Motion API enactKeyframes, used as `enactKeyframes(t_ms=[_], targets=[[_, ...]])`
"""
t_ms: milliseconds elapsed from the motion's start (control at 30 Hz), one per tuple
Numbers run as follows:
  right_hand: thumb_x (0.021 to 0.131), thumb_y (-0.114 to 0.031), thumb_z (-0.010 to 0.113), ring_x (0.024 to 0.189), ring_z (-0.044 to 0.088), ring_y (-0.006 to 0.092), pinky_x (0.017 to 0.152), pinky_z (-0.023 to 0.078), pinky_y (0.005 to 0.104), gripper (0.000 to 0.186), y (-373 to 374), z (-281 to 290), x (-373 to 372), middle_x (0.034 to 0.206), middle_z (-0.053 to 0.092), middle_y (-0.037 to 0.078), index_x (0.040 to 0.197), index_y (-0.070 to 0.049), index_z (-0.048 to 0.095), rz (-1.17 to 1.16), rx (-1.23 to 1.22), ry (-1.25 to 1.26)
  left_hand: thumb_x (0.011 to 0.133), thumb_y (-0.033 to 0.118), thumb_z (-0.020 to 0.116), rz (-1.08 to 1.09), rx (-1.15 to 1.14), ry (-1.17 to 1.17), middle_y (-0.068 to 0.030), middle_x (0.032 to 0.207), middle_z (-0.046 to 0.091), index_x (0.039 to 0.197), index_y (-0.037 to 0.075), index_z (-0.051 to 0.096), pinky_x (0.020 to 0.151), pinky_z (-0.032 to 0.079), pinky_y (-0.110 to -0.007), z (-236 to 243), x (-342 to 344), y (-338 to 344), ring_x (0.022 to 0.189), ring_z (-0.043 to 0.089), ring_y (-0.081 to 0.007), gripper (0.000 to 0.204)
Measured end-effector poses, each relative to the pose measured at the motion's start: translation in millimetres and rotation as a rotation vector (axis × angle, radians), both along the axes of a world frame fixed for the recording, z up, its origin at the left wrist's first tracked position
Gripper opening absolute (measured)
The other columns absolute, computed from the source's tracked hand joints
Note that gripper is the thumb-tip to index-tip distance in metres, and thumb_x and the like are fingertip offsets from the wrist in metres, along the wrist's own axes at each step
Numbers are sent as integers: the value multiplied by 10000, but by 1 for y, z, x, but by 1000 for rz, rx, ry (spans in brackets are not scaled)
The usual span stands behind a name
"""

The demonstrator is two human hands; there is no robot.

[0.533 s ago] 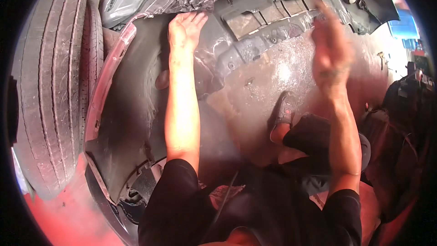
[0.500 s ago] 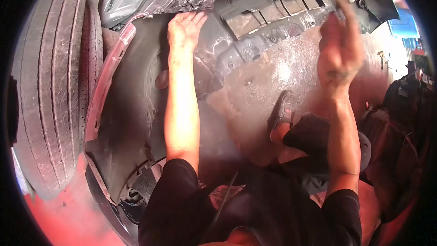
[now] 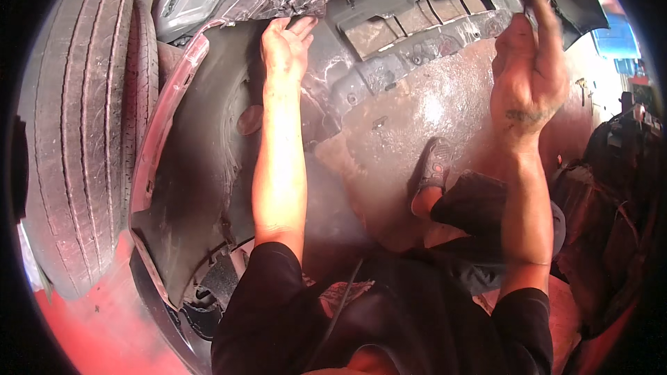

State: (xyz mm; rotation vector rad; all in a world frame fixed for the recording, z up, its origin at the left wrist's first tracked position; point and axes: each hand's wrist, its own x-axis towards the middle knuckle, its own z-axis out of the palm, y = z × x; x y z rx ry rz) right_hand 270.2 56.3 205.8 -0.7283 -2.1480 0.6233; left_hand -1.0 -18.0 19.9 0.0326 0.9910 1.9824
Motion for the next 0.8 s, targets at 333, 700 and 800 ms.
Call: enactKeyframes(t_ms=[333,700,800], targets=[[950,32,511,664,584,152,592,475,309,392,4,-17,5,803,567,56,1330,-18,593,18,67,11,1002,282,355,50,-42,45,-469,1407,361,1362,-69,267,1203,16,-556,2,4,-2,1441,249,-505,510],[933,-73,542,745,670,293,650,528,379,429,18,-32,24,882,698,153,1360,-42,565,19,139,-213,968,266,357,13,1,81,-452,1401,391,1388,-87,232,1217,51,-524,-8,4,3,1415,320,-497,563],[995,-147,522,732,654,232,605,496,348,421,5,8,9,880,709,72,1393,-10,528,-31,141,-9,964,282,381,40,-20,63,-442,1387,413,1390,-101,250,1215,44,-520,-2,5,-3,1407,342,-478,588]])
